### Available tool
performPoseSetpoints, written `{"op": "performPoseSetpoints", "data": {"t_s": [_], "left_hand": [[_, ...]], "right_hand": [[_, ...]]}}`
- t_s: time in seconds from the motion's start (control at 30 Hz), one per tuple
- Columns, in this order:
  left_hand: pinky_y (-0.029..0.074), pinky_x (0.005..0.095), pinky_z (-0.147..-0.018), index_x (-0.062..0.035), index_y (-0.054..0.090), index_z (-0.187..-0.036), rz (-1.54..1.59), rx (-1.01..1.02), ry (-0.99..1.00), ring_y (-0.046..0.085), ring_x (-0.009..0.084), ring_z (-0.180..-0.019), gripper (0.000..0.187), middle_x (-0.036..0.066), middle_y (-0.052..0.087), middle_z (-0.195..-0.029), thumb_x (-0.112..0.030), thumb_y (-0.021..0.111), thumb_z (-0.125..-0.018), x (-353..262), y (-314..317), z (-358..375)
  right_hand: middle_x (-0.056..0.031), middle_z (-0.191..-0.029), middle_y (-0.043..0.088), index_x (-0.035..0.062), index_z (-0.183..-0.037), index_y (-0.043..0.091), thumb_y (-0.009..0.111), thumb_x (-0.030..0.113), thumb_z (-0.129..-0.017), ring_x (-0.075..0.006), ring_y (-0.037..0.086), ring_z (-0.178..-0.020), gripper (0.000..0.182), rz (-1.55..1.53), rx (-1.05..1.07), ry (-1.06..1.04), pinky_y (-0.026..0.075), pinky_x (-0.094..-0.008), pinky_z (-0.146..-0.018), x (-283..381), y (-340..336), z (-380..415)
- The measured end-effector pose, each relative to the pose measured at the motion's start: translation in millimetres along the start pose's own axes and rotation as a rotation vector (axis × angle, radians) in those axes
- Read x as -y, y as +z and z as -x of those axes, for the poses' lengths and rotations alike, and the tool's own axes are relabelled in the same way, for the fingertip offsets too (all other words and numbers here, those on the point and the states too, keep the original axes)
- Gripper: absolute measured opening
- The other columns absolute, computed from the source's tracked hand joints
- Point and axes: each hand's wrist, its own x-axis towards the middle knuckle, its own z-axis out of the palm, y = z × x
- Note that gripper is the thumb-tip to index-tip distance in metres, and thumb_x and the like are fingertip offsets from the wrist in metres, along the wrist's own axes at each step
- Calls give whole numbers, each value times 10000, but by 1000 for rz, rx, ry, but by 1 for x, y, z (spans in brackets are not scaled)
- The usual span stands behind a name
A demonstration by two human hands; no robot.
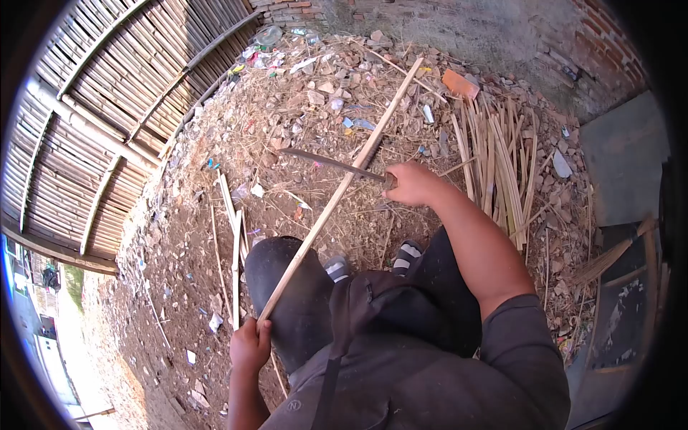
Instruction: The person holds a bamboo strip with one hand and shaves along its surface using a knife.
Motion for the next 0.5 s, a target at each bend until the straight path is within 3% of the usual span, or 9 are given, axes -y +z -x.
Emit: {"op": "performPoseSetpoints", "data": {"t_s": [0.13, 0.23, 0.27, 0.37, 0.5], "left_hand": [[481, 549, -603, -48, 544, -769, -1, 11, 9, 634, 467, -685, 462, 219, 630, -689, -455, 607, -979, -3, -5, -3], [483, 547, -600, -50, 552, -774, -16, 5, 6, 637, 465, -682, 456, 215, 631, -685, -454, 611, -976, 3, -1, -3], [483, 546, -599, -50, 555, -776, -20, -1, 1, 637, 463, -681, 453, 213, 631, -684, -453, 613, -975, 4, 0, -3], [483, 545, -598, -49, 564, -781, -24, -21, 9, 638, 461, -677, 450, 210, 629, -677, -454, 621, -970, 2, -2, -2], [480, 545, -599, -46, 565, -776, -11, -9, 26, 637, 462, -678, 461, 213, 626, -672, -461, 619, -970, -2, -5, -2]], "right_hand": [[-160, -918, 709, 85, -1006, 703, 745, 320, -802, -347, 695, -921, 314, 215, 157, -205, 540, -465, -802, 27, 2, 16], [-165, -915, 708, 65, -999, 692, 750, 331, -803, -342, 694, -910, 336, 7, 124, -78, 540, -458, -795, -10, 4, -3], [-172, -916, 707, 42, -1000, 686, 758, 338, -801, -342, 694, -898, 363, -2, 13, -26, 541, -451, -791, -28, 7, -14], [-184, -924, 705, 21, -990, 682, 762, 348, -799, -342, 694, -895, 387, -56, -56, 70, 543, -444, -798, -32, -2, -15], [-168, -920, 710, 92, -989, 702, 715, 255, -789, -355, 697, -898, 258, 122, 17, -80, 552, -473, -787, 2, 8, 6]]}}
